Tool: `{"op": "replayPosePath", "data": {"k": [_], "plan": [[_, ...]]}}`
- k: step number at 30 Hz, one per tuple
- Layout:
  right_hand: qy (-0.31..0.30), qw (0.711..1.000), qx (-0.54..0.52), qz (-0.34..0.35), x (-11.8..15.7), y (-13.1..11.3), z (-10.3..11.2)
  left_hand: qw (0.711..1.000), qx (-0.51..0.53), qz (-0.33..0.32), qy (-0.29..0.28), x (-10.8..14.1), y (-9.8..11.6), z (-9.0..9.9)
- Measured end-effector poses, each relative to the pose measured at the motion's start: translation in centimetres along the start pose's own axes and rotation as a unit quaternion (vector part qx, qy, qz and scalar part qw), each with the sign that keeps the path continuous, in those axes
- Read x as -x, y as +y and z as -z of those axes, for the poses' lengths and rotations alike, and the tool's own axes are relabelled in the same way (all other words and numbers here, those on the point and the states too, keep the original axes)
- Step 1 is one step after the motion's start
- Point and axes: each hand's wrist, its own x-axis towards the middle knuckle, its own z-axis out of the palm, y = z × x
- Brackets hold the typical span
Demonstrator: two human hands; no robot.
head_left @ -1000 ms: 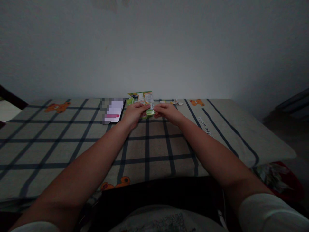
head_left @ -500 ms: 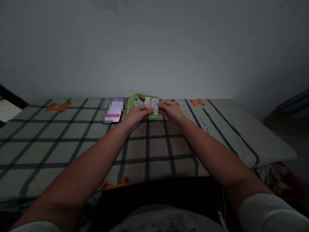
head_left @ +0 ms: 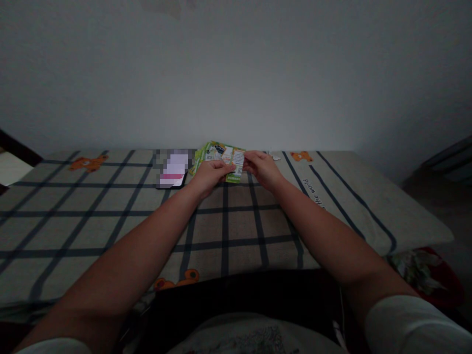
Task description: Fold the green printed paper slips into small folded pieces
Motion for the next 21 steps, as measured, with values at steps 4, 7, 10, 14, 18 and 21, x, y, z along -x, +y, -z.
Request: {"op": "replayPosePath", "data": {"k": [4,7,10,14,18,21], "plan": [[0.013,1.0,0.017,0.021,-0.12,0.02,0.14,1.0,0.007,0.005,-0.022,0.07,0.05,-0.05],[0.018,0.999,0.026,0.022,-0.02,-0.05,0.07,0.999,0.021,0.016,-0.021,0.18,0.19,-0.15],[0.0,1.0,0.023,0.019,0.01,-0.06,-0.04,1.0,0.01,0.012,-0.015,0.25,0.26,-0.2],[0.026,0.998,0.038,0.034,-0.28,0.1,-0.03,1.0,-0.011,0.01,-0.019,0.36,0.31,-0.35],[0.012,0.999,0.027,0.031,-0.39,0.28,0.05,1.0,-0.019,-0.013,0.001,0.46,0.46,-0.44],[-0.03,0.998,0.047,0.013,-0.23,0.48,0.06,0.998,-0.03,-0.037,0.032,0.44,0.46,-0.3]]}}
